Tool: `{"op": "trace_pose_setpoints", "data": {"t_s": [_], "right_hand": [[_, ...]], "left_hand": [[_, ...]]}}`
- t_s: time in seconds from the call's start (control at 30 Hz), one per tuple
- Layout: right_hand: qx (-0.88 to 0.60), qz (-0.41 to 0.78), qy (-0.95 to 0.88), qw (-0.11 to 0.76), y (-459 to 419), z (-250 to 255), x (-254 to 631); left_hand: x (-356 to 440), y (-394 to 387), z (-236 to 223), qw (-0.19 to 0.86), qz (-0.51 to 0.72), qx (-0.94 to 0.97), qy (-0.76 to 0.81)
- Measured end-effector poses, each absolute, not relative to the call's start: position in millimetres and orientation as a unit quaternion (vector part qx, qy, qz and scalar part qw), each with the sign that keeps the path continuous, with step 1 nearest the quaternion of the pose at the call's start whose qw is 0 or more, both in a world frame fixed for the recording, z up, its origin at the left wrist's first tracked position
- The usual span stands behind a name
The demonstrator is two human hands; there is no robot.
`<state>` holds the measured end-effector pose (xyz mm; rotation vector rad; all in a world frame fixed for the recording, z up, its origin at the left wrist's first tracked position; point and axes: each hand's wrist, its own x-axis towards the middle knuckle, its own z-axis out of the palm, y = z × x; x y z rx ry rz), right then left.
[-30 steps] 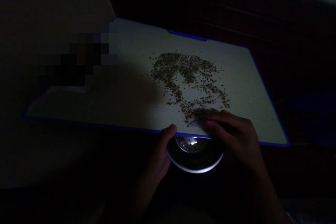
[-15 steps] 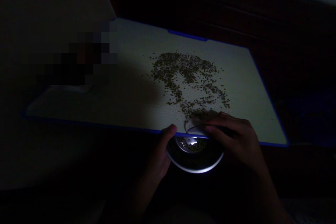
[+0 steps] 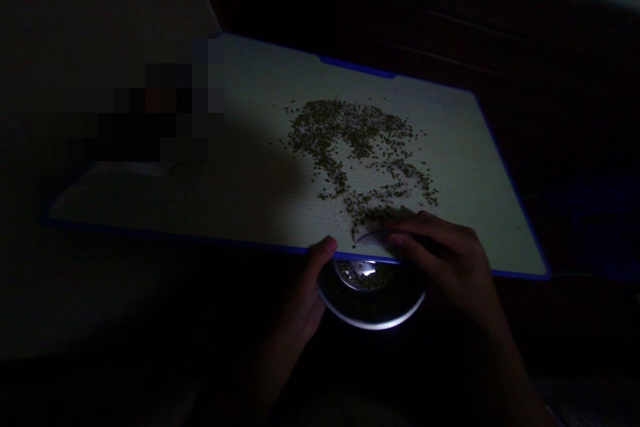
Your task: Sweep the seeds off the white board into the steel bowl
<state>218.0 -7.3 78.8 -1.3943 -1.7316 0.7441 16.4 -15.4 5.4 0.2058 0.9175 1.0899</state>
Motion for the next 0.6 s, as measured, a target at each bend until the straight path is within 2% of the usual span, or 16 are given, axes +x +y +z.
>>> {"op": "trace_pose_setpoints", "data": {"t_s": [0.33,0.6], "right_hand": [[-0.52,0.284,-0.695,0.407,-4.6,76.1,215.8],[-0.479,0.279,-0.735,0.39,0.7,76.3,213.9]], "left_hand": [[17.6,-13.9,3.8,0.76,0.496,0.095,0.409],[17.7,-12.7,3.7,0.761,0.49,0.072,0.42]]}}
